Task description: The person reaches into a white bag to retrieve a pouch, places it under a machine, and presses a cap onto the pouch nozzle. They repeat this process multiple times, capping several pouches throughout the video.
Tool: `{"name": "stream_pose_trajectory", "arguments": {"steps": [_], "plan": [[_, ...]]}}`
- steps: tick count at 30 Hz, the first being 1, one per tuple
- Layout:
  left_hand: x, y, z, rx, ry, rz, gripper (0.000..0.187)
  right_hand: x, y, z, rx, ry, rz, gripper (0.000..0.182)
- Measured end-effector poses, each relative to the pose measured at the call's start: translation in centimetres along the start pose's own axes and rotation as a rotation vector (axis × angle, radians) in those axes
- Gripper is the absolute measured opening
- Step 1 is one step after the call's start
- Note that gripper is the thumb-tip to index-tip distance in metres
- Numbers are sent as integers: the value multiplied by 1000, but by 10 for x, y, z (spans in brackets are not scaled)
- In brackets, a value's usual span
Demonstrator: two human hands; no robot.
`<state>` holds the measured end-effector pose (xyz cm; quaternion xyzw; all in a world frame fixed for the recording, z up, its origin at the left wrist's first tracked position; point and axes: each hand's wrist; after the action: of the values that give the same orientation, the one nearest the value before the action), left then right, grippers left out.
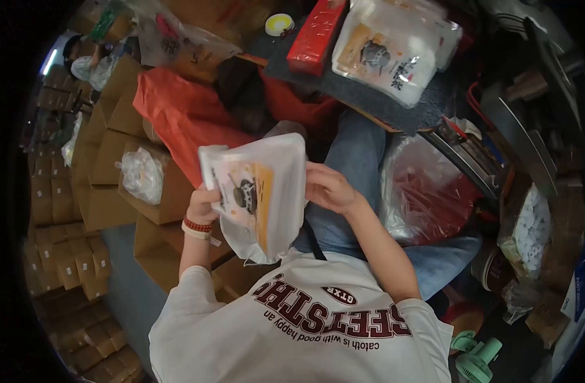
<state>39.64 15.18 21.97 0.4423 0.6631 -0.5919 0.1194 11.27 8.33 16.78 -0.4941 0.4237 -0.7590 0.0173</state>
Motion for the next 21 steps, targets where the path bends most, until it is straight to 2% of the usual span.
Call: {"name": "stream_pose_trajectory", "arguments": {"steps": [2, 4, 5, 7, 9, 10, 12, 15, 17, 18, 19, 20, 21], "plan": [[16, -3, 32, -57, 79, 1, 54, 2, 9, -19, 150, 50, 560, 40], [24, -28, 55, 16, 36, 23, 50, 4, 8, -37, 29, 39, 836, 40], [29, -36, 63, -1, 63, 24, 48, 6, 5, -44, 27, 69, 815, 40], [42, -51, 78, 25, 142, -1, 47, 5, -7, -56, 54, 244, 991, 40], [50, -71, 87, 109, 179, 112, 49, -34, 21, -74, -114, 264, 789, 56], [52, -81, 91, 144, 229, 155, 51, -28, 16, -83, -229, 205, 745, 55], [59, -97, 94, 157, 208, 268, 53, -14, 5, -100, -446, 68, 658, 54], [71, -112, 99, 187, 288, 268, 57, -19, 18, -126, -168, 161, 886, 56], [78, -123, 101, 187, 334, 250, 59, -94, 75, -130, -513, 48, 887, 54], [84, -120, 103, 196, 342, 251, 59, -69, 51, -135, -511, 65, 884, 54], [84, -126, 101, 180, 333, 253, 61, -16, -2, -146, -671, 213, 753, 45], [81, -122, 100, 194, 284, 243, 63, 18, -10, -169, -531, 314, 567, 30], [78, -118, 101, 209, 232, 227, 65, 52, -18, -192, -398, 439, 385, 26]]}}
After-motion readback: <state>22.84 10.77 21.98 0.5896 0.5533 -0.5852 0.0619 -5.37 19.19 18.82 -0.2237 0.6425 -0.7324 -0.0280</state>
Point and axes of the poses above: each hand's wrist, its own z-axis towards the middle knuckle, its own y-axis out of the back of the hand, x = y × z, and after that the axes turned 3 degrees about z, right-handed
